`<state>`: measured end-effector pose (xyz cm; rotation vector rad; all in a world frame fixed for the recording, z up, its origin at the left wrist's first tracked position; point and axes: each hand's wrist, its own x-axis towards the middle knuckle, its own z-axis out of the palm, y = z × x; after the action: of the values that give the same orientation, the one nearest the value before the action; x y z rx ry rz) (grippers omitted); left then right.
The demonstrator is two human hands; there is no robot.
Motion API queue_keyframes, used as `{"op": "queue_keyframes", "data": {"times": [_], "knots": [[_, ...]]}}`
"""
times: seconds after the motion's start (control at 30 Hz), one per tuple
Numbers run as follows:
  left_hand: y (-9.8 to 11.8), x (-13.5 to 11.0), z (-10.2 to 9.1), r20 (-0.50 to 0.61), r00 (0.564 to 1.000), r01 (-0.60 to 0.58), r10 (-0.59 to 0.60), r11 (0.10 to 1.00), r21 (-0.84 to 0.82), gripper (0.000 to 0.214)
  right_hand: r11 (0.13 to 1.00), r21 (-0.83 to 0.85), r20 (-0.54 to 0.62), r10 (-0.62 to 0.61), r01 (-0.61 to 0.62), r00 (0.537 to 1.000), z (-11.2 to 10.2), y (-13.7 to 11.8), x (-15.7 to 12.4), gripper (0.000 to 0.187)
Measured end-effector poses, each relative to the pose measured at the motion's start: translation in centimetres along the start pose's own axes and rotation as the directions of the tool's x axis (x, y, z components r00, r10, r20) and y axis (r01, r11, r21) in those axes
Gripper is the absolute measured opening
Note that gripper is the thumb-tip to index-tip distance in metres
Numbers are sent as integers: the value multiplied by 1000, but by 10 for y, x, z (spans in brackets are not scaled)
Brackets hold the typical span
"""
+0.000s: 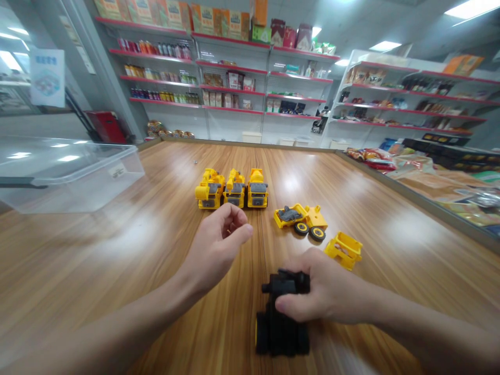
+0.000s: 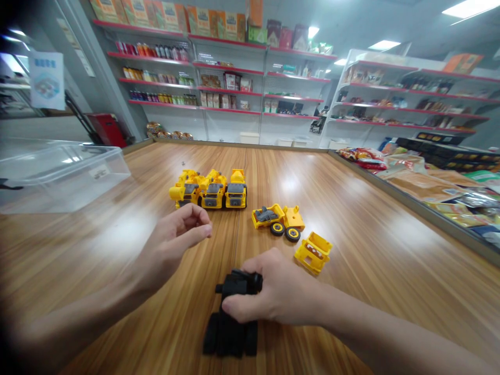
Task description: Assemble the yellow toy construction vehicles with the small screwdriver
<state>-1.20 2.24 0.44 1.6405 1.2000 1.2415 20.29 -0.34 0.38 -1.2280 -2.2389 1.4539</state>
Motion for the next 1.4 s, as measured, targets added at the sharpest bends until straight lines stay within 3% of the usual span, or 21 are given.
{"op": "queue_keyframes", "data": {"times": [0.07, 0.13, 0.17, 0.2, 0.3, 0.4, 0.6, 0.83, 1.0, 1.07, 1.13, 1.2, 1.27, 1.4], "knots": [[-2, 1, 1, -16, 1000, -3, 2, 1000, -15, 10, 1000, 19, 46, -15, 14, 999, 1, 1, 1, 26], [-2, 1, 1, -17, 1000, -4, 4, 1000, -20, 9, 991, -96, -107, -107, 97, 989, -5, 3, 3, 24], [-2, 1, 2, -23, 1000, -5, 4, 1000, -25, 8, 968, -211, -264, -188, 134, 946, -10, 4, 4, 24], [-2, 1, 1, -35, 999, -3, 2, 999, -33, 8, 931, -333, -396, -281, 149, 874, -16, 5, 4, 22], [-1, 0, 0, -70, 998, -2, -2, 998, -59, 8, 890, -455, -632, -339, 21, 697, -32, 4, 1, 28], [0, 0, -1, -64, 998, -9, 5, 998, -61, 6, 895, -444, -696, -320, -35, 643, -37, 0, -6, 33], [-2, -1, 1, -8, 1000, -17, 17, 999, 30, 4, 938, -345, -681, -237, -18, 693, -34, -2, -7, 31], [0, -2, 2, 19, 1000, 1, -3, 997, 76, 7, 935, -345, -547, -130, -81, 827, -35, 8, 4, 32], [-1, -1, 2, 17, 1000, 8, -10, 995, 98, 8, 955, -288, -506, -89, -71, 858, -27, 11, 9, 34], [-1, -1, 2, 12, 1000, 10, -11, 996, 88, 8, 984, -175, -407, -43, -32, 912, -17, 7, 7, 29], [-1, -1, 2, 6, 1000, 16, -17, 997, 81, 7, 1000, 22, -169, 18, -14, 985, -6, 1, 5, 26], [-1, -1, 2, 2, 1000, 21, -21, 997, 77, 7, 981, 188, 24, 37, -41, 999, 2, -5, 2, 26], [-1, -2, 1, 1, 1000, 18, -18, 997, 80, 7, 960, 280, 21, 24, -29, 999, 4, -8, 1, 27], [-1, 0, 1, 15, 1000, 22, -23, 996, 86, 9, 961, 270, -160, -12, 55, 987, -8, -2, 4, 32]]}}
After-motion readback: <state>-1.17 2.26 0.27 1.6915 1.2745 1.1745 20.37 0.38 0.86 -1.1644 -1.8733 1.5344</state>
